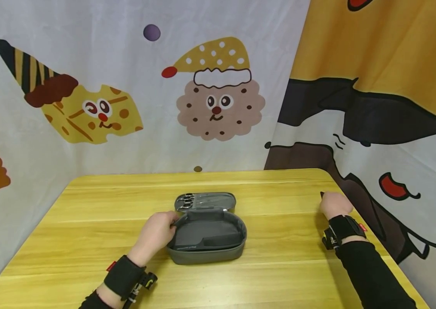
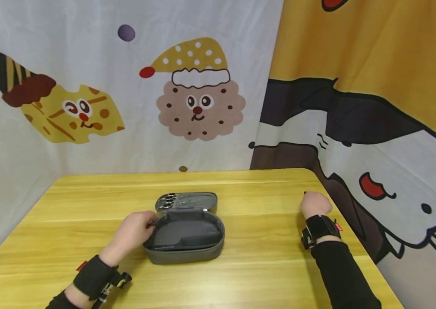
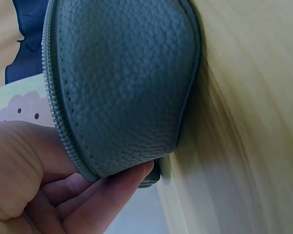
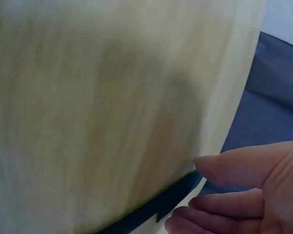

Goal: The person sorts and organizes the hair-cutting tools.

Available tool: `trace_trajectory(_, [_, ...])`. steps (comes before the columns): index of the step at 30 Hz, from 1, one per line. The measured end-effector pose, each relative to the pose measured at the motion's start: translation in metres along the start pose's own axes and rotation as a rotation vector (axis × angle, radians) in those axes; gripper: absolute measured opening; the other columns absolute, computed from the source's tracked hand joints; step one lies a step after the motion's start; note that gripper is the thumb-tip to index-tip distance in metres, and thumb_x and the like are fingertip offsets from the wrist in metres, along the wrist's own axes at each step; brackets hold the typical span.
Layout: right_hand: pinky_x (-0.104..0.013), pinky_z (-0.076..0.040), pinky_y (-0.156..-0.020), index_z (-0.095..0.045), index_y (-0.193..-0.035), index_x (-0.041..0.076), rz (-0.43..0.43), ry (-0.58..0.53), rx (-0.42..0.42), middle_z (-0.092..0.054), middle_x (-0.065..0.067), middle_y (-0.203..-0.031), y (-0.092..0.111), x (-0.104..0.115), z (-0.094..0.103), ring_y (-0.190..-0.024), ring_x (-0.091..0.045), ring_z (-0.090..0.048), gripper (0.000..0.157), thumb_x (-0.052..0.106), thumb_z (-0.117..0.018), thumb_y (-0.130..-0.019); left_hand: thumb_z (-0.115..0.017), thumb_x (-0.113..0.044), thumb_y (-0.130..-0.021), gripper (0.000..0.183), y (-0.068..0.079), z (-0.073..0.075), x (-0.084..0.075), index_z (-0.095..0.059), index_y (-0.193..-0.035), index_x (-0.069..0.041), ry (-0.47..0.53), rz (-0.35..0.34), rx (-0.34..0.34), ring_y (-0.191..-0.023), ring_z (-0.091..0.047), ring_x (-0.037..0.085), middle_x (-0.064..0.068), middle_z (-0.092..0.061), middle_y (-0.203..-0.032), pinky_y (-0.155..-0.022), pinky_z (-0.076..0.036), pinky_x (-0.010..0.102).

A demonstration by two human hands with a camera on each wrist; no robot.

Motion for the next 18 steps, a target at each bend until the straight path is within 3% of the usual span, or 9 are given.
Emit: trace_trajectory(18, [-0.049, -0.052, -0.065, -0.062, -0.104, -0.014, -0.050, -0.001, -0.012, -0.060, -0.030, -0.095, -0.0099, -0.0070, -0.0057, -0.079, -0.036, -0.057, 0.026, 0.007, -0.052, -0.093, -0.073, 0.006, -0.080, 0.015, -0.0006, 0.0015, -0.0016, -0.071, -0.089, -0.006, -0.004, -0.001, 0.008, -0.067, -0.059, 0.013, 0.003, -0.067, -0.079, -0.061, -0.051, 0.034])
Point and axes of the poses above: each hand's wrist, its own y-axis away from the middle knuckle, its own z-axis out of the back of the hand, x = y × z, the point moved 5 cm from there along -y, towards the middle knuckle
